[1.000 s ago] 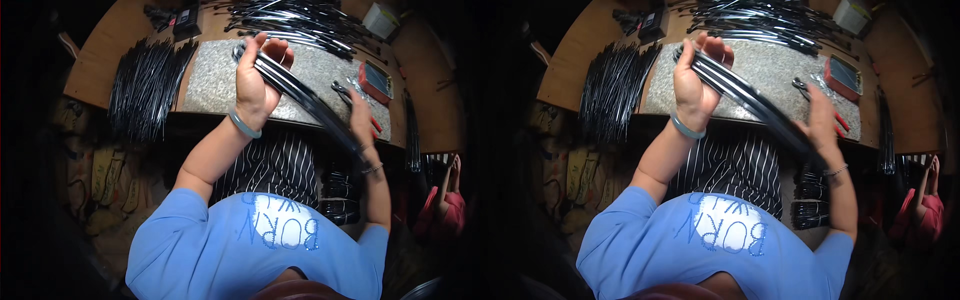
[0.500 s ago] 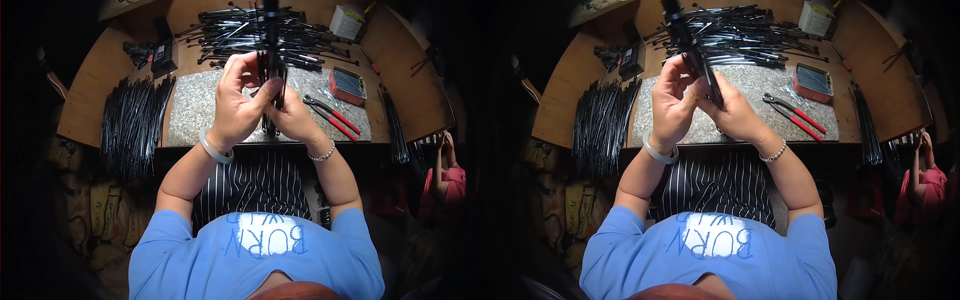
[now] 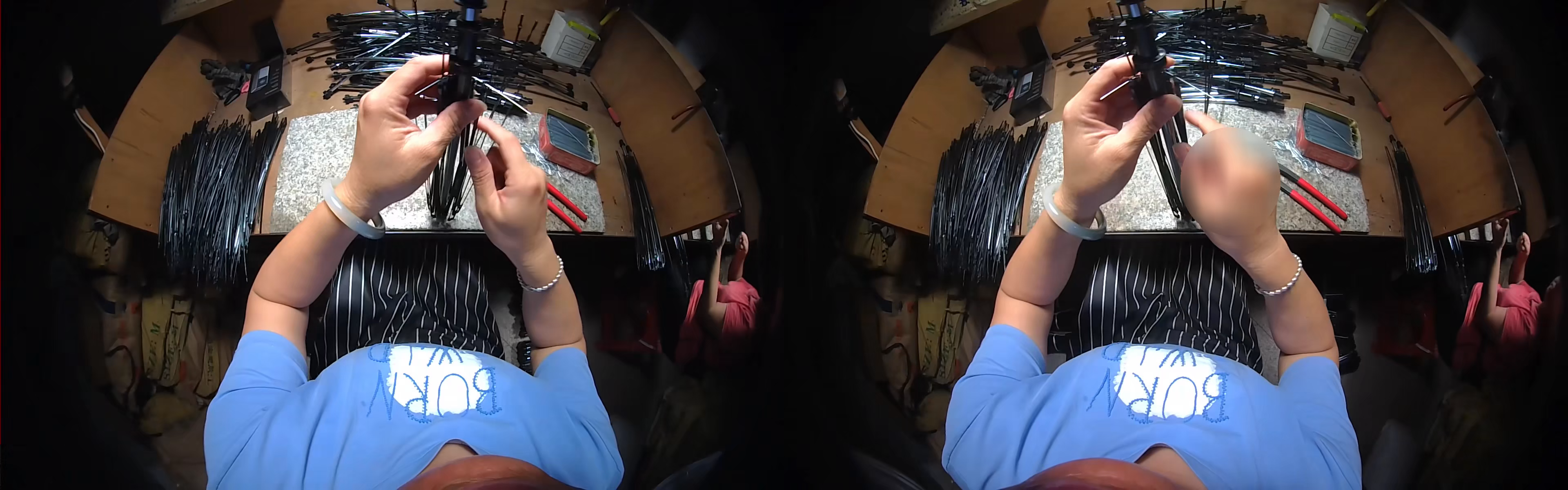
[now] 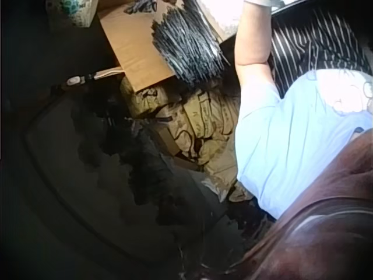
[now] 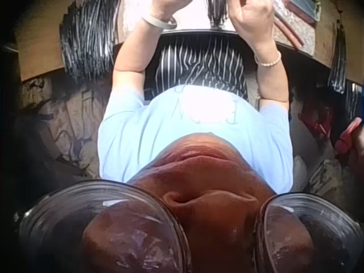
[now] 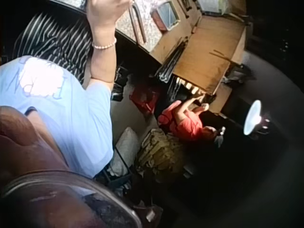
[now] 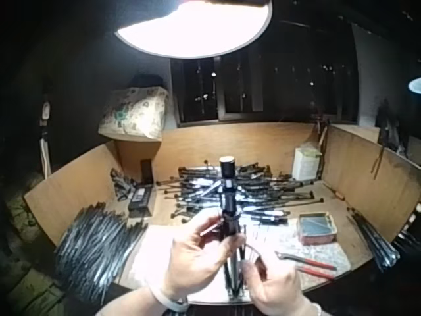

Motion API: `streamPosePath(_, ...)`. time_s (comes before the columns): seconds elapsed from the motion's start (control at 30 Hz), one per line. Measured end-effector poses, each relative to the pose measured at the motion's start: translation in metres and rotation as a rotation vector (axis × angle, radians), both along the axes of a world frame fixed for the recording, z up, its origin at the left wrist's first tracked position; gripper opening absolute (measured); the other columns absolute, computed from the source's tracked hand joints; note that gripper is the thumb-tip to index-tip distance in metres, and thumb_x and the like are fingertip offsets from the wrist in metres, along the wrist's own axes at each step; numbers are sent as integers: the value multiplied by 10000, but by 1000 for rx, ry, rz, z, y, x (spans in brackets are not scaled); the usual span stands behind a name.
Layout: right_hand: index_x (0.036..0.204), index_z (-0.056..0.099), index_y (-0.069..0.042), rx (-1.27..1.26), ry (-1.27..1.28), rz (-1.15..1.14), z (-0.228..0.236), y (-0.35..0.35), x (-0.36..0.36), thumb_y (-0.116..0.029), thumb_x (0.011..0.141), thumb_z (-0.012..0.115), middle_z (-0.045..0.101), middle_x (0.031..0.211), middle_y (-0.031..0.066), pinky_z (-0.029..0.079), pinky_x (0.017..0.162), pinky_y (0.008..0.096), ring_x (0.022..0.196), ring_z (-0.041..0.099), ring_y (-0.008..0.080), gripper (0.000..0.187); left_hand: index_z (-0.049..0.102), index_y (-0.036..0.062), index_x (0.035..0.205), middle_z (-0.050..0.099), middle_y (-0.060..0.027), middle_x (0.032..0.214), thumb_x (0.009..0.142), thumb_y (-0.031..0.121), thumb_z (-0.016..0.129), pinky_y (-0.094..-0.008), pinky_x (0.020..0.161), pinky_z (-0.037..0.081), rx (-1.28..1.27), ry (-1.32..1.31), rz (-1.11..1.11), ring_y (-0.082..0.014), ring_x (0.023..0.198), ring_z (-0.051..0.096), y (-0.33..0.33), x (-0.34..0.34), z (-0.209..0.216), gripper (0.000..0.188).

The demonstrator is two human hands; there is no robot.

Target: Assembling and securing bundles of black flexible strips into plastic hubs using pliers.

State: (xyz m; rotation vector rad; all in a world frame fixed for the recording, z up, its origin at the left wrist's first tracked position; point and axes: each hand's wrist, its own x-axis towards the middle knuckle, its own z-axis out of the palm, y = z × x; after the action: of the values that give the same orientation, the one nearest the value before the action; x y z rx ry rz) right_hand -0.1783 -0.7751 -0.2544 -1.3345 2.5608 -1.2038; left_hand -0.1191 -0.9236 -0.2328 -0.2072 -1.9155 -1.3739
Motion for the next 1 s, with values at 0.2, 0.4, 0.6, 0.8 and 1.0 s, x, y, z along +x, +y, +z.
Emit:
streamPosePath(0.2, 1214, 443, 26, -807, -549, 296, -17, -12, -20, -138, 899, 579, 595, 883, 66, 432, 582, 181, 694, 531, 75, 381, 547, -4, 1131, 659, -94, 894, 784, -15, 658, -219, 719, 530, 224, 25, -223, -137, 785, 640, 4, -10, 11, 364)
streamPosePath(0.4, 1223, 410, 21, -908, -488, 286, -31, -36, -18, -138, 925, 537, 579, 868, 51, 460, 653, 182, 718, 540, 74, 361, 526, 9, 1160, 651, -95, 912, 797, -18, 645, -213, 736, 530, 279, 103, -297, -130, 782, 631, -6, -19, 6, 383)
streamPosePath(0.6, 1234, 367, 5, -905, -648, 349, -34, -37, -19, -142, 938, 512, 535, 956, 60, 458, 752, 191, 819, 538, 83, 361, 527, 16, 1146, 642, -95, 947, 772, -41, 660, -217, 762, 527, 310, 74, -417, -130, 809, 625, -12, -22, 10, 401)
streamPosePath(0.8, 1129, 400, -14, -994, -658, 374, -36, -38, -14, -139, 931, 527, 502, 1025, 72, 433, 753, 188, 853, 505, 77, 266, 541, 18, 1113, 638, -96, 962, 743, -56, 682, -221, 771, 526, 242, 63, -375, -131, 827, 623, -13, -21, 13, 402)
streamPosePath(1.0, 1069, 408, -49, -965, -557, 388, -34, -38, -8, -155, 932, 534, 447, 915, 9, 362, 695, 153, 763, 431, 38, 214, 550, 4, 1093, 642, -104, 962, 738, -60, 683, -229, 777, 530, 201, 135, -273, -139, 825, 627, -10, -15, 5, 384)
